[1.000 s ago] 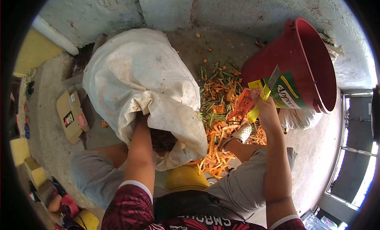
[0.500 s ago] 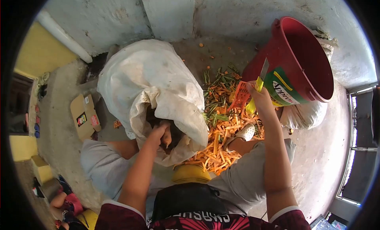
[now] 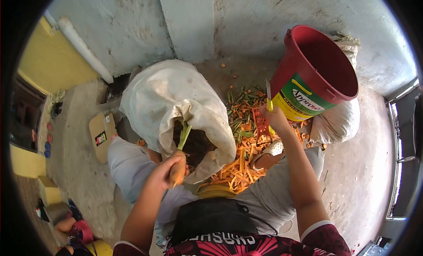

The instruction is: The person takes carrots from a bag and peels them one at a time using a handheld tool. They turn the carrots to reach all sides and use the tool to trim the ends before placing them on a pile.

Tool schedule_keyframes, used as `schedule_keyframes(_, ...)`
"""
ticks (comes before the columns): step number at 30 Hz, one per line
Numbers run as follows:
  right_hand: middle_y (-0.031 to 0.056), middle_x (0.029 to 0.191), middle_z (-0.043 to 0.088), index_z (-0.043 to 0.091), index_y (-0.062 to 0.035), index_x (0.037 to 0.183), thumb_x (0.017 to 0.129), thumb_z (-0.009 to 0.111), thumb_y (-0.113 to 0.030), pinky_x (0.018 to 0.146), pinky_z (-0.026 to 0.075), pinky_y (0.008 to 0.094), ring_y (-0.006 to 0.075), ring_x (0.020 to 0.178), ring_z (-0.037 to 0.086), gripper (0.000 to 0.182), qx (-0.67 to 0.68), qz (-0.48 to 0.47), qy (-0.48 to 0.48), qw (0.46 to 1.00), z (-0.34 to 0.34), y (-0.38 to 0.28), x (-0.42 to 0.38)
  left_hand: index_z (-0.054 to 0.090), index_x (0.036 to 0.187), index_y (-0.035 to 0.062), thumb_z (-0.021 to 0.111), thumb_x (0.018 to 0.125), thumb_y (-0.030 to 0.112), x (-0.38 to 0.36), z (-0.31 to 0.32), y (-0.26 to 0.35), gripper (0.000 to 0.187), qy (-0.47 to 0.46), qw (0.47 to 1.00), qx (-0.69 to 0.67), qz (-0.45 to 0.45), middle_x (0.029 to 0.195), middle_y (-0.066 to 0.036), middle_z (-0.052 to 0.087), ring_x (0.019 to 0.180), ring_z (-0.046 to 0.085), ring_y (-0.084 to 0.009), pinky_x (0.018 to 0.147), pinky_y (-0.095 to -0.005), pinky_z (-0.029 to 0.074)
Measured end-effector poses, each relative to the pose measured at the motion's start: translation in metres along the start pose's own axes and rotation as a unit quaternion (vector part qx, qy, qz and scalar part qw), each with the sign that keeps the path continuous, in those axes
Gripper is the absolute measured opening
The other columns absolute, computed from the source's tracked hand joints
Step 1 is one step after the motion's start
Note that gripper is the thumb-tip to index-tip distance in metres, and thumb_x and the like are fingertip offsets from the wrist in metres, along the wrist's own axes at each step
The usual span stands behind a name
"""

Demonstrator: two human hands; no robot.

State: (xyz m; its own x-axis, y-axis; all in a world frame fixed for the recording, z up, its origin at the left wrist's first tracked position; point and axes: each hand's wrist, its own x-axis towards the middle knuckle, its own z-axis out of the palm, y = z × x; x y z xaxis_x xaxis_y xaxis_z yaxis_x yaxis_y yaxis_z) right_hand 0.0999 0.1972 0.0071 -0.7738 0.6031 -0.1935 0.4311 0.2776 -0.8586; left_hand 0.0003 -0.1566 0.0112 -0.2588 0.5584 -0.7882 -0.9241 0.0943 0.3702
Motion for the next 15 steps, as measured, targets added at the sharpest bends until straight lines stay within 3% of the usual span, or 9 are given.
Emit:
schedule_keyframes(3, 0.0053, 0.061, 0.049, 0.052, 0.0021, 0.079, 0.081, 0.052, -0.028, 0.058, 0.038, 0.0313, 0.0154, 0.057, 0.045, 0.030, -0.043, 0.032, -0.014, 0.998, -0.001, 0.016, -0.009, 0.040, 0.106, 0.0070, 0.055, 0.076, 0.025, -0.055, 0.008, 0.011, 0.039, 0.009, 0.989, 0.099, 0.111, 0.085, -0.012, 0.052, 0.064, 0.055, -0.0208, 0.040, -0.0300, 0.046)
schedule_keyframes(4, 0.0041, 0.058, 0.048, 0.052, 0.0020, 0.076, 0.082, 0.052, -0.028, 0.054, 0.038, 0.0314, 0.0145, 0.052, 0.044, 0.030, -0.045, 0.021, -0.010, 0.999, 0.001, 0.020, -0.012, 0.039, 0.107, 0.0030, 0.060, 0.073, 0.016, -0.072, 0.012, 0.018, 0.042, -0.019, 0.988, 0.078, 0.128, 0.084, -0.011, 0.052, 0.074, 0.055, -0.0203, 0.061, -0.0321, 0.050)
schedule_keyframes(8, 0.0047, 0.061, 0.053, 0.056, 0.0005, 0.080, 0.083, 0.051, -0.024, 0.048, 0.038, 0.0275, 0.0125, 0.051, 0.048, 0.025, 0.087, 0.041, -0.019, 0.995, 0.005, 0.018, -0.031, 0.040, 0.111, 0.0050, 0.062, 0.071, 0.012, -0.075, 0.045, 0.031, 0.046, -0.017, 0.925, 0.232, 0.301, 0.093, -0.006, 0.050, 0.088, 0.051, -0.0164, 0.068, -0.0290, 0.047)
schedule_keyframes(11, 0.0077, 0.072, 0.060, 0.056, -0.0006, 0.086, 0.080, 0.047, -0.011, 0.052, 0.046, 0.0276, 0.0132, 0.059, 0.056, 0.015, 0.136, 0.064, -0.105, 0.983, 0.007, -0.032, -0.079, 0.043, 0.108, 0.0068, 0.066, 0.066, 0.012, -0.032, 0.059, 0.032, 0.048, -0.022, 0.805, 0.389, 0.447, 0.091, -0.007, 0.052, 0.085, 0.052, -0.0179, 0.071, -0.0300, 0.045)
schedule_keyframes(12, 0.0074, 0.072, 0.060, 0.056, -0.0011, 0.085, 0.080, 0.047, -0.010, 0.053, 0.047, 0.0283, 0.0134, 0.059, 0.057, 0.014, 0.115, 0.054, -0.102, 0.987, 0.012, -0.044, -0.094, 0.044, 0.107, 0.0070, 0.068, 0.061, 0.013, -0.025, 0.069, 0.034, 0.053, 0.042, 0.688, 0.523, 0.501, 0.089, -0.011, 0.055, 0.083, 0.055, -0.0221, 0.074, -0.0310, 0.044)
schedule_keyframes(13, 0.0072, 0.072, 0.060, 0.056, -0.0015, 0.085, 0.079, 0.046, -0.008, 0.053, 0.048, 0.0289, 0.0137, 0.059, 0.057, 0.013, 0.095, 0.046, -0.098, 0.989, 0.019, -0.050, -0.108, 0.045, 0.105, 0.0047, 0.068, 0.058, 0.011, -0.016, 0.080, 0.031, 0.052, 0.053, 0.618, 0.558, 0.552, 0.086, -0.015, 0.055, 0.082, 0.055, -0.0278, 0.073, -0.0329, 0.043)
schedule_keyframes(15, 0.0095, 0.069, 0.059, 0.055, -0.0024, 0.082, 0.079, 0.048, -0.013, 0.053, 0.046, 0.0304, 0.0160, 0.059, 0.057, 0.013, 0.048, -0.005, -0.130, 0.990, 0.037, -0.031, -0.119, 0.047, 0.101, 0.0033, 0.065, 0.058, 0.009, 0.009, 0.091, 0.023, 0.048, 0.034, 0.569, 0.588, 0.573, 0.090, -0.017, 0.054, 0.084, 0.054, -0.0316, 0.072, -0.0340, 0.043)
